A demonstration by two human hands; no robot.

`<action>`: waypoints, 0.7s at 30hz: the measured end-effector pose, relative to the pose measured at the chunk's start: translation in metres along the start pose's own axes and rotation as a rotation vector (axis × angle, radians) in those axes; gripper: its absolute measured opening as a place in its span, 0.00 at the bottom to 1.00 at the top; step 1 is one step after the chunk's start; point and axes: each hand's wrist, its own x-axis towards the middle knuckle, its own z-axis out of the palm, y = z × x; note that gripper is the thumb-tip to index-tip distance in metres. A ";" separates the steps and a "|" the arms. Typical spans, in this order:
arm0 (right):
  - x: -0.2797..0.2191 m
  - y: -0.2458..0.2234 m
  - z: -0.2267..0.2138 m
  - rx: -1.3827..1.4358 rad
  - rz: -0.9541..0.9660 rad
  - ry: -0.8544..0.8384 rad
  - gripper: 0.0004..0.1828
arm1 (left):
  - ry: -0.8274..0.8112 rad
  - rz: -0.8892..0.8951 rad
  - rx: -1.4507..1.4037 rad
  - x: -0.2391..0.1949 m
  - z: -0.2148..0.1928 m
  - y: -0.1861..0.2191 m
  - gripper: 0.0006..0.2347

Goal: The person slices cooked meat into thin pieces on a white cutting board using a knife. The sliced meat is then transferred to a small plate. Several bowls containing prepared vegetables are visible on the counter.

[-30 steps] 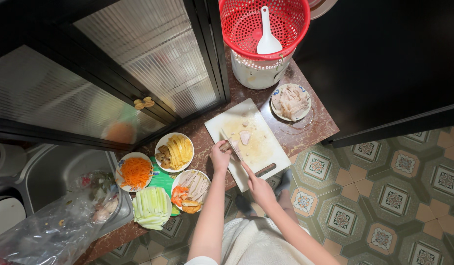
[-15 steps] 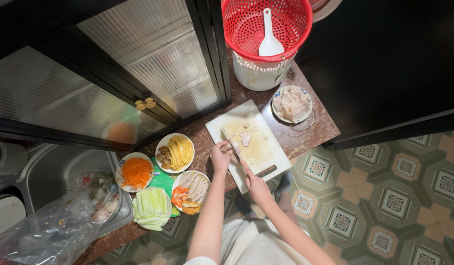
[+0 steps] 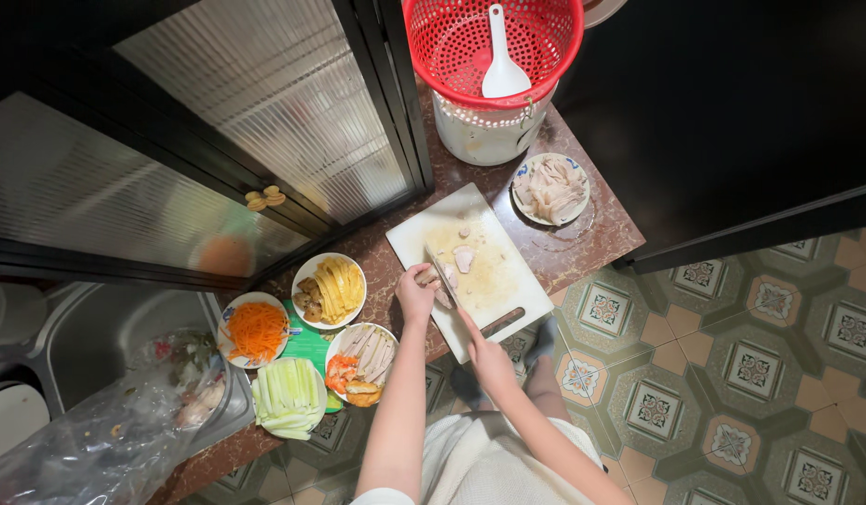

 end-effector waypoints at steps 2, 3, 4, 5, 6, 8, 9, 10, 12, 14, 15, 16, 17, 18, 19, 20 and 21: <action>-0.020 0.010 -0.001 0.022 0.002 -0.004 0.41 | 0.012 0.069 0.052 0.001 0.001 -0.004 0.17; -0.018 0.009 0.003 0.038 0.006 -0.003 0.40 | 0.022 0.097 0.074 0.001 0.000 -0.007 0.17; -0.012 0.007 0.005 0.051 0.009 -0.001 0.40 | 0.033 0.125 0.092 0.000 0.001 -0.009 0.17; -0.006 0.006 0.006 0.064 0.012 0.001 0.39 | 0.044 0.154 0.110 -0.001 0.003 -0.009 0.18; 0.002 0.006 0.007 0.055 -0.002 0.016 0.39 | 0.026 0.093 0.058 -0.003 0.004 -0.010 0.17; 0.019 0.003 0.009 0.043 -0.036 0.050 0.40 | -0.009 -0.022 -0.042 -0.001 0.001 -0.010 0.17; 0.011 0.005 0.011 0.058 -0.030 0.033 0.40 | -0.001 -0.009 0.000 0.000 -0.002 -0.010 0.17; -0.006 0.012 0.009 0.067 -0.021 0.022 0.40 | 0.002 0.006 0.035 0.001 0.000 -0.008 0.18; -0.023 0.023 0.001 0.047 0.023 -0.003 0.40 | 0.015 0.061 0.068 0.003 0.002 -0.008 0.18; -0.043 0.029 -0.006 -0.015 0.092 -0.031 0.40 | 0.035 0.144 0.059 0.002 0.003 -0.008 0.18; -0.047 0.029 -0.010 -0.045 0.101 -0.043 0.40 | 0.002 0.091 0.025 0.001 0.002 -0.008 0.18; -0.045 0.028 -0.015 -0.073 0.111 -0.050 0.40 | -0.034 0.044 -0.010 0.002 0.000 -0.007 0.18; -0.043 0.026 -0.021 -0.101 0.121 -0.057 0.40 | -0.070 -0.004 -0.045 0.003 -0.002 -0.006 0.17; -0.041 0.024 -0.025 -0.054 0.103 -0.026 0.39 | -0.083 -0.001 -0.054 0.004 -0.003 -0.004 0.18; -0.038 0.021 -0.029 -0.006 0.085 0.006 0.38 | -0.096 0.001 -0.063 0.006 -0.004 -0.003 0.18; -0.037 0.018 -0.031 0.042 0.067 0.036 0.38 | -0.109 0.002 -0.070 0.006 -0.006 -0.002 0.18; -0.037 0.015 -0.033 0.030 0.072 0.025 0.38 | -0.103 0.007 -0.029 0.006 -0.006 -0.001 0.18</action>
